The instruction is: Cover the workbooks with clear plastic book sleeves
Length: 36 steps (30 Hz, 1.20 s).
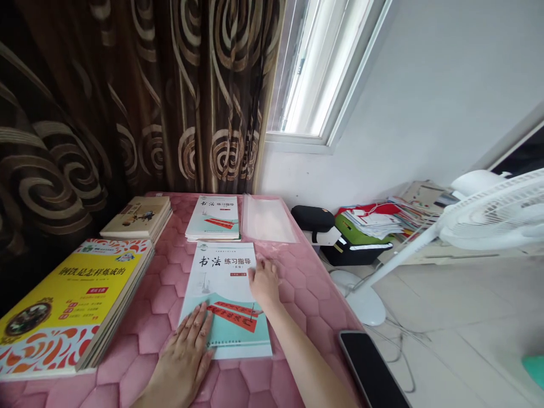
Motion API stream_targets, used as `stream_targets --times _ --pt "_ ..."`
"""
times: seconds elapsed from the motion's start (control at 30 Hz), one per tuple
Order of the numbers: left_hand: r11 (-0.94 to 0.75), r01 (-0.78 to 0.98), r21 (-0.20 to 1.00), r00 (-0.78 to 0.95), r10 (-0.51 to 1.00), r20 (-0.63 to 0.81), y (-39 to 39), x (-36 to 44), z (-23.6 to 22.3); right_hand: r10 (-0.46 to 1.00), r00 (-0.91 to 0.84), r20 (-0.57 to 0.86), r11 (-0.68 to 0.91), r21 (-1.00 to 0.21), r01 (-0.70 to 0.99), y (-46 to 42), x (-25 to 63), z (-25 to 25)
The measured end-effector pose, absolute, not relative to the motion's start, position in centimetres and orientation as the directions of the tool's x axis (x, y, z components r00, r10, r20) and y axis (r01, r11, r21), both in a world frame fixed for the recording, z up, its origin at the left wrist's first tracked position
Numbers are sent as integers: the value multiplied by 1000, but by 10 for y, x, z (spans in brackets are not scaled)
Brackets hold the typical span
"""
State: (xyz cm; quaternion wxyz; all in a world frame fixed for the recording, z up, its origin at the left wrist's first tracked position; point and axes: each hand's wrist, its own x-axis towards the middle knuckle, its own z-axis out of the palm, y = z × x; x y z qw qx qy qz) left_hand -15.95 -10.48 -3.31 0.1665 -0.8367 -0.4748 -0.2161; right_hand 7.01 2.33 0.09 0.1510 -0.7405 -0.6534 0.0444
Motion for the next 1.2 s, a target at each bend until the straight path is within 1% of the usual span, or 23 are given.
stream_targets --times 0.17,0.23,0.33,0.47,0.57,0.63,0.73,0.83,0.93,1.03,1.2 --pt "-525 851 -14 475 757 449 -107 -162 -34 970 205 127 -101 -560 822 16 77 4" --pt "-509 861 1 461 781 422 -107 -161 -33 968 221 116 -105 -614 782 21 79 5" --pt "-481 877 7 441 809 388 -106 -158 -31 970 217 106 -100 -642 760 29 81 4" --pt "-474 880 3 443 825 351 -103 -155 -26 972 191 134 -61 -643 764 29 81 3" --pt "-486 873 22 454 829 326 -102 -156 -21 970 173 172 -31 -616 787 18 79 7" --pt "-504 863 28 470 823 319 -103 -158 -16 970 124 209 21 -580 815 3 76 11" --pt "-557 830 17 528 796 294 -104 -162 -8 967 -44 251 183 -564 805 -31 66 19" --pt "-624 781 17 600 758 255 -103 -169 -1 919 -284 275 394 -611 687 -70 52 23" --pt "-669 742 36 648 730 215 -101 -184 2 851 -451 270 517 -581 629 -99 44 21" --pt "-668 744 25 652 732 197 -100 -209 1 834 -484 264 545 -527 652 -111 49 13" --pt "-626 779 -25 616 757 218 -108 -245 -2 849 -432 304 528 -523 669 -111 66 4"
